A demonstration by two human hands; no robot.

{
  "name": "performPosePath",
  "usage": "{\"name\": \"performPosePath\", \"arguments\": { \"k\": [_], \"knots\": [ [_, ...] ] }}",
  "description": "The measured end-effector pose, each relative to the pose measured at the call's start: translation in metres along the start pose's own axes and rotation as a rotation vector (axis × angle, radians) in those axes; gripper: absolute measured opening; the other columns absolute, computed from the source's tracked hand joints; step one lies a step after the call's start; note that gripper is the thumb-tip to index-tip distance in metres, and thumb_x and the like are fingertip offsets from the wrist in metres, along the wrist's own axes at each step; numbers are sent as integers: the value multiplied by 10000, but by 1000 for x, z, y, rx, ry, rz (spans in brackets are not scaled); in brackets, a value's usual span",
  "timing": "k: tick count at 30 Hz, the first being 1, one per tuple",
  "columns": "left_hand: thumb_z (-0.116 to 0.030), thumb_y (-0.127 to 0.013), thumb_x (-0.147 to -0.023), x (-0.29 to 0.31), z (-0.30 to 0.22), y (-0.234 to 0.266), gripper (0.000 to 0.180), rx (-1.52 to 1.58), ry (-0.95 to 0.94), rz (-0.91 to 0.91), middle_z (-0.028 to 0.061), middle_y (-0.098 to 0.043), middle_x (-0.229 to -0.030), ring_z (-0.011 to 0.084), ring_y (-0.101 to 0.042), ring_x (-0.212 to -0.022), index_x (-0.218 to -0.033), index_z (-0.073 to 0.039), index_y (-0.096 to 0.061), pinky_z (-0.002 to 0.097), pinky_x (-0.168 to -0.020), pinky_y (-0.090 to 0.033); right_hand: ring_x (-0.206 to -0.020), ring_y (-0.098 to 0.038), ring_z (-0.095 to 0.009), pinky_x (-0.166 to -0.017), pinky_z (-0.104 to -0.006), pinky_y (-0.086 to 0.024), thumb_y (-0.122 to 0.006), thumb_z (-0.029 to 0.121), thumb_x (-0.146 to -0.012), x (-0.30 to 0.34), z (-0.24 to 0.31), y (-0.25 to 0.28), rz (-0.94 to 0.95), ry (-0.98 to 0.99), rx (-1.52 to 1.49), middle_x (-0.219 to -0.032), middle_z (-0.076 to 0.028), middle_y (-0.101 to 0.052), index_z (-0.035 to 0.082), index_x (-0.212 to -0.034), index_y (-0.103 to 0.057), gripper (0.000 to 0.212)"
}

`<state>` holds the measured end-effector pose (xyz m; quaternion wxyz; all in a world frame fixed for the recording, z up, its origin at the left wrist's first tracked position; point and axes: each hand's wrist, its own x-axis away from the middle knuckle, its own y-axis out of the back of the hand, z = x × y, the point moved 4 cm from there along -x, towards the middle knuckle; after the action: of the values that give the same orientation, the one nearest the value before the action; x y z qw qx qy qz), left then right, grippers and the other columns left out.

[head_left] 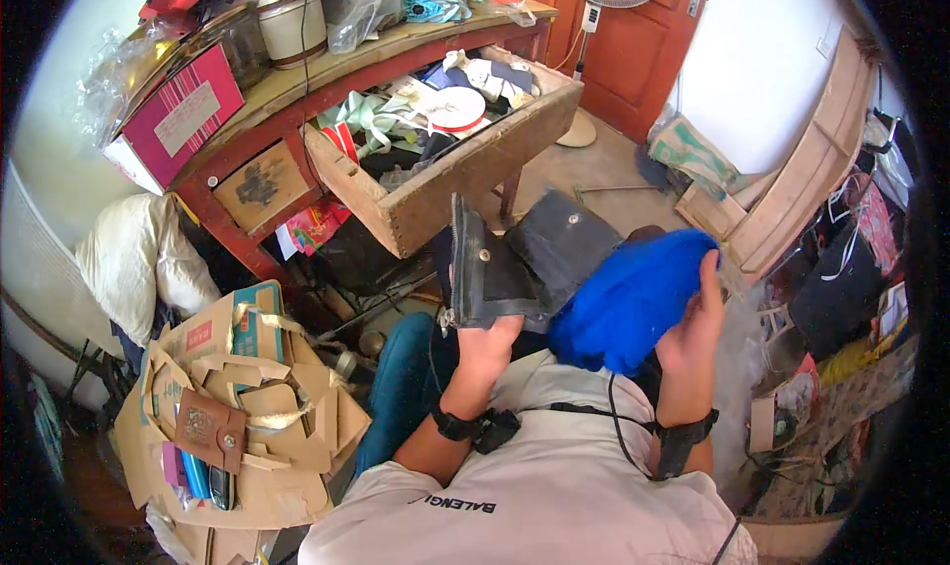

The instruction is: Cleaning a wallet and a remote control using a blue cloth.

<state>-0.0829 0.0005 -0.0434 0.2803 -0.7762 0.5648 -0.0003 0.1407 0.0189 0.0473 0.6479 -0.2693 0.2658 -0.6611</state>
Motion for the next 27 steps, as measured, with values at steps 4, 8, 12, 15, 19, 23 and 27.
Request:
{"name": "performPosePath", "arguments": {
  "k": [4,8,12,15,19,23,27],
  "knots": [
    [-215,-700,-823,-2,3,2,752,-101,3,44,78,-520,-1260,177,-525,-1097,-1428,-41,-289,344,-940,-450,-1161,-586,-263,-979,-461,-482,-575,410,-978,6,15,8,-53,418,110,-1279,-99,-603,62,-1306,-523,481],
    [-192,-689,-819,-2,0,-6,679,3,-7,74,71,-526,-1229,174,-528,-1066,-1388,-31,-356,339,-933,-450,-1206,-562,-281,-960,-446,-495,-595,391,-967,24,17,30,52,750,316,-1333,-156,-548,4,-1399,-425,604],
    [-129,-639,-825,0,10,-9,495,15,60,167,53,-562,-1160,164,-537,-1032,-1282,-16,-487,330,-912,-454,-1104,-604,-248,-804,-393,-545,-624,341,-943,51,9,39,44,709,573,-1267,-150,-573,-7,-1381,-427,594],
    [-97,-605,-830,3,16,-12,437,142,170,197,45,-583,-1140,164,-546,-1033,-1251,-10,-526,331,-909,-457,-977,-616,-192,-663,-345,-532,-628,320,-921,53,9,42,156,821,1051,-1215,-131,-589,-5,-1355,-438,574],
    [-82,-596,-828,9,38,-10,442,71,140,291,53,-601,-1130,185,-558,-1051,-1256,3,-526,345,-925,-456,-960,-595,-163,-753,-338,-508,-591,234,-952,42,14,39,-91,739,613,-1222,-106,-592,22,-1363,-443,486],
    [-80,-620,-805,-2,27,-21,556,-69,-6,375,101,-563,-1215,220,-537,-1128,-1331,18,-467,357,-988,-426,-1193,-546,-244,-1021,-406,-443,-495,274,-1009,53,35,58,-162,951,338,-1374,-121,-509,61,-1424,-398,477],
    [-273,-748,-715,-7,9,-46,876,44,-101,539,183,-421,-1381,304,-428,-1279,-1432,34,-348,397,-1083,-335,-1373,-386,-324,-1145,-477,-316,-433,343,-1031,69,54,68,-30,934,210,-1519,-137,-357,66,-1487,-320,545]
  ]
}}
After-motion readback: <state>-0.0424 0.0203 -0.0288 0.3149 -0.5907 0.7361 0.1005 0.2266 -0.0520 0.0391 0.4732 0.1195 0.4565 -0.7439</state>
